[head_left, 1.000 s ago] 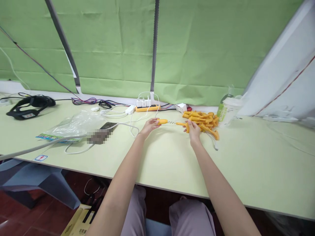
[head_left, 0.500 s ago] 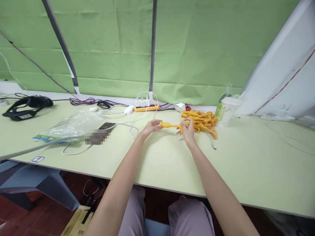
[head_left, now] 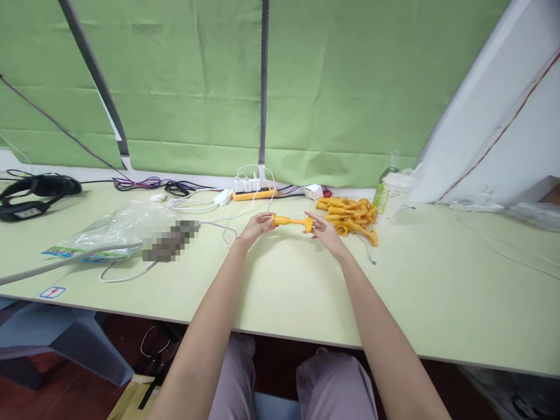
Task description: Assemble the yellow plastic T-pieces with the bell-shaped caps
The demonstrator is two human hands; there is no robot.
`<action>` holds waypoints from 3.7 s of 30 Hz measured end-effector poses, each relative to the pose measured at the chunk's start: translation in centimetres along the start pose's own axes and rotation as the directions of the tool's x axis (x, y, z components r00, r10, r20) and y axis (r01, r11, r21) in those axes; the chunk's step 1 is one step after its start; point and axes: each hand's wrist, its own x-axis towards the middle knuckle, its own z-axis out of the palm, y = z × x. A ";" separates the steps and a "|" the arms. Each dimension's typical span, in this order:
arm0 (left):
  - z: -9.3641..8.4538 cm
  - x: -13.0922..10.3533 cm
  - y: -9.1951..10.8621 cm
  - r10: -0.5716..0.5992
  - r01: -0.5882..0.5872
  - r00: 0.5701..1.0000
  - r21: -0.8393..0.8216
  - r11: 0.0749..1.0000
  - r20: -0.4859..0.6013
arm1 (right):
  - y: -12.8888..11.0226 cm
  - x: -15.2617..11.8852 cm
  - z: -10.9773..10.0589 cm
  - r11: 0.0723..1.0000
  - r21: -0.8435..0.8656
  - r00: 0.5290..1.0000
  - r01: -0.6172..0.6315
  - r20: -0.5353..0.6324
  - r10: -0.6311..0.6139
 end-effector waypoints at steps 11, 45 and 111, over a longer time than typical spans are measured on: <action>0.7 0.2 0.1 0.202 -0.207 0.978 0.117 0.971 0.056 | 0.7 0.0 -0.4 0.953 -0.299 0.991 -0.046 -0.134 0.006; 2.0 0.0 0.3 0.162 -0.168 0.986 0.192 0.967 0.045 | 0.5 0.5 0.3 0.995 -0.072 0.981 -0.063 -0.187 0.049; 0.5 1.1 -1.1 0.199 -0.196 0.980 0.364 0.910 0.028 | 1.3 0.4 0.8 0.969 -0.245 0.986 -0.027 -0.166 -0.014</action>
